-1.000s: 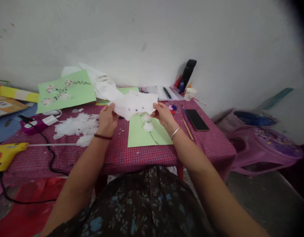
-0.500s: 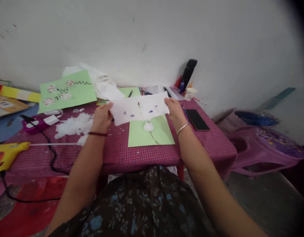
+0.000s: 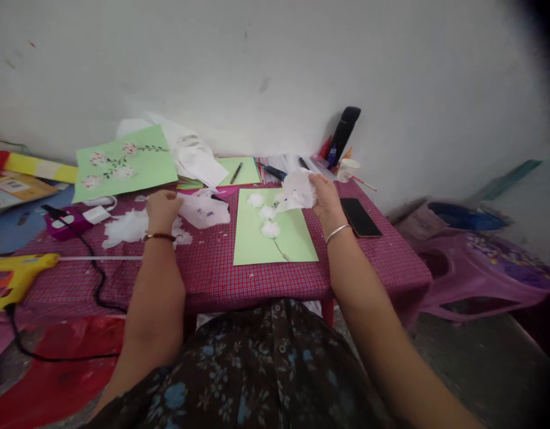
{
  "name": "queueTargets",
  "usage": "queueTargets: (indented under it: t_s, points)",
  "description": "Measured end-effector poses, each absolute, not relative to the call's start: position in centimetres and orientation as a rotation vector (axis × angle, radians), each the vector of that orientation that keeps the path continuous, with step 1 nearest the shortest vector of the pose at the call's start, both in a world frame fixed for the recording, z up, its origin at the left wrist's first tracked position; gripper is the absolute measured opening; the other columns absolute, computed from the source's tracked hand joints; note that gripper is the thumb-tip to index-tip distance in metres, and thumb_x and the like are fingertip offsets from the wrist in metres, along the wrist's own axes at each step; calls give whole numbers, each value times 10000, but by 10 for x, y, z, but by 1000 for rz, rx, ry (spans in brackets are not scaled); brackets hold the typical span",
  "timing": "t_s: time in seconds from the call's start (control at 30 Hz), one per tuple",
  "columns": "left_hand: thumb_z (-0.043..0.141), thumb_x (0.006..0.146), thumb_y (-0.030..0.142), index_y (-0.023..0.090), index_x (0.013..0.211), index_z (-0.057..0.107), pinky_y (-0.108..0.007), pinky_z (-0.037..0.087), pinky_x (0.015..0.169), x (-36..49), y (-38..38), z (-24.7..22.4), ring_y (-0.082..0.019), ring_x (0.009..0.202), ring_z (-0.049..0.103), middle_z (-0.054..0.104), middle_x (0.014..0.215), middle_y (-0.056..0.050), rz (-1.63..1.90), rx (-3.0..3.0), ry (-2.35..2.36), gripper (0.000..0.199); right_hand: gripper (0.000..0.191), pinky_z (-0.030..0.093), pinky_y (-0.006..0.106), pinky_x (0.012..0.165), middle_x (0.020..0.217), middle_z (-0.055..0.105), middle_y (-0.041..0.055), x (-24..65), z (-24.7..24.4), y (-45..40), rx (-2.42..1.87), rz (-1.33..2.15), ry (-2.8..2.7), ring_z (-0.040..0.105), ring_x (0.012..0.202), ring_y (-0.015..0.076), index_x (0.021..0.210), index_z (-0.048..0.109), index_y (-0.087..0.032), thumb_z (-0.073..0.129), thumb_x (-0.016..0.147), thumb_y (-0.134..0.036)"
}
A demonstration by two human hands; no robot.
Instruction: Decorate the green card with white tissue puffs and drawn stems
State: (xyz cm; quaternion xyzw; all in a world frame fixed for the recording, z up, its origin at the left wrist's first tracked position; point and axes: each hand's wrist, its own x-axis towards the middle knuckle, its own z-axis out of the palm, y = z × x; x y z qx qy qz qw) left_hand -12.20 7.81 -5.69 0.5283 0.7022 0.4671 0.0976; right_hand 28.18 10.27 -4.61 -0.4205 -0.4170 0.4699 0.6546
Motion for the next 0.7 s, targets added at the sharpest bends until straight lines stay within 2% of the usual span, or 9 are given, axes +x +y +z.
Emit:
queueTargets:
  t_s: [0.1, 0.2, 0.3, 0.37, 0.43, 0.5, 0.53, 0.6, 0.7]
  points:
    - [715, 710, 167, 121, 1065, 615, -526, 375, 1055, -98, 72, -46, -341, 1163, 542, 617, 1093, -137, 1770, 1606, 2152, 372, 219, 313, 229, 473, 583, 450, -68, 272, -38, 88, -931, 1073, -1000, 403, 507, 71, 695, 478, -219, 672, 757, -301]
    - [671, 811, 259, 175, 1227, 585, -448, 497, 962, -55, 57, -34, -280, 1123, 609, 611, 1211, -137, 2032, 1762, 1592, 433, 210, 302, 237, 451, 586, 487, -54, 255, -27, 65, -886, 1144, -1113, 421, 498, 85, 722, 536, -219, 714, 705, -329]
    - [789, 701, 294, 274, 1389, 490, -460, 455, 1047, -11, 40, -18, -299, 1299, 517, 527, 1427, -112, 1620, 2065, 1105, 751, 252, 297, 242, 446, 590, 485, -49, 239, -17, 41, -788, 1294, -1257, 392, 479, 81, 744, 556, -222, 724, 709, -406]
    - [838, 617, 296, 280, 1426, 468, -458, 439, 1067, 10, 31, -4, -310, 1339, 476, 469, 1499, -111, 1398, 2190, 947, 890, 299, 302, 245, 451, 595, 492, -45, 231, -14, 31, -734, 1350, -1309, 389, 477, 79, 734, 552, -218, 737, 702, -451]
    - [812, 650, 306, 245, 1277, 620, -411, 484, 993, 22, 27, 11, -274, 1206, 575, 610, 1347, -97, 1260, 2192, 909, 658, 338, 298, 241, 455, 595, 497, -45, 227, -14, 26, -699, 1389, -1334, 395, 476, 76, 715, 539, -213, 750, 689, -476]
    - [737, 748, 331, 204, 972, 739, -321, 526, 775, 28, 25, 21, -196, 886, 654, 727, 979, -62, 1201, 2069, 951, 257, 359, 281, 235, 451, 584, 484, -54, 226, -17, 27, -691, 1411, -1355, 381, 466, 71, 703, 522, -213, 752, 687, -488]
    - [707, 783, 337, 190, 839, 742, -276, 495, 654, 30, 25, 23, -158, 729, 623, 706, 806, -42, 1201, 1977, 980, 161, 366, 273, 233, 448, 578, 473, -60, 226, -18, 29, -693, 1410, -1378, 372, 461, 70, 699, 512, -214, 747, 691, -495]
    - [706, 790, 328, 174, 698, 719, -229, 376, 504, 32, 26, 22, -110, 550, 511, 618, 621, -17, 1222, 1795, 1015, 180, 362, 277, 233, 452, 582, 468, -61, 228, -22, 33, -694, 1396, -1485, 375, 469, 76, 701, 508, -215, 727, 712, -503]
    - [749, 742, 268, 172, 647, 712, -220, 305, 479, 32, 29, 13, -97, 520, 452, 582, 588, -11, 1216, 1672, 997, 140, 306, 351, 243, 506, 670, 533, -34, 229, -27, 41, -677, 1313, -1736, 466, 567, 108, 764, 545, -211, 704, 744, -471]
